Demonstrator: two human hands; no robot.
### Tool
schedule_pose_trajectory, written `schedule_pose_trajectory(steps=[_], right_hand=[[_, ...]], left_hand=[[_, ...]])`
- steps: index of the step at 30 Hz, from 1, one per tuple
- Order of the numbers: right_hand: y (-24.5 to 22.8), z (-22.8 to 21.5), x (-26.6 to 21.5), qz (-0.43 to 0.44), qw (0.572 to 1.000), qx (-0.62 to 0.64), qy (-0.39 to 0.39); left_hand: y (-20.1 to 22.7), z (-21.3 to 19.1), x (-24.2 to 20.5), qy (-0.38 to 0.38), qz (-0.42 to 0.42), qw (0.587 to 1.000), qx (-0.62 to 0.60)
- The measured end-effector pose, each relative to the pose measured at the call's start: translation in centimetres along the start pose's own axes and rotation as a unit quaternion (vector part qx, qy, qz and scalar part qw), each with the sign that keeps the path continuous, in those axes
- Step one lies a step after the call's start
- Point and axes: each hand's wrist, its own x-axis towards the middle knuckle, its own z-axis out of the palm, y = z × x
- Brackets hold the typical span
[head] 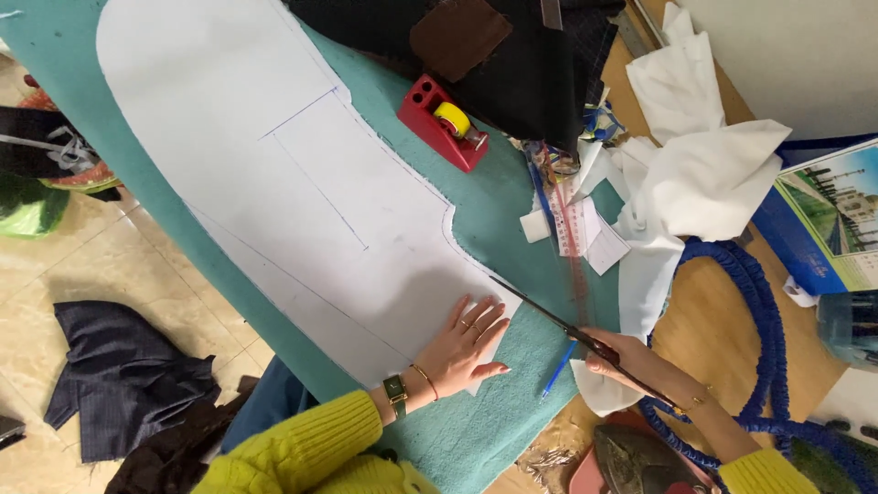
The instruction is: The person removes a newspaper and a piece of black fabric from a table to reveal a white paper pattern. They then use a pair of scissors to cut along the marked lines of the pattern, carefully following the curves and straight edges.
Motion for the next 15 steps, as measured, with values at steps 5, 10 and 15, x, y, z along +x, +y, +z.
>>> schedule_pose_trajectory(steps=[5,10,15], right_hand=[[-0.1,0.3,0.6,0.000,1.000,-0.028,0.002],[1.0,-0.2,1.4,0.006,0.999,-0.030,0.021],[-4.0,-0.3,-0.9,0.024,0.998,-0.042,0.042]], left_hand=[[-0.1,-0.1,0.0,-0.007,0.000,1.000,0.005],[-0.1,-0.1,0.0,-0.013,-0.001,1.000,0.010],[0.1,-0.3,0.1,-0.015,-0.002,1.000,0.018]])
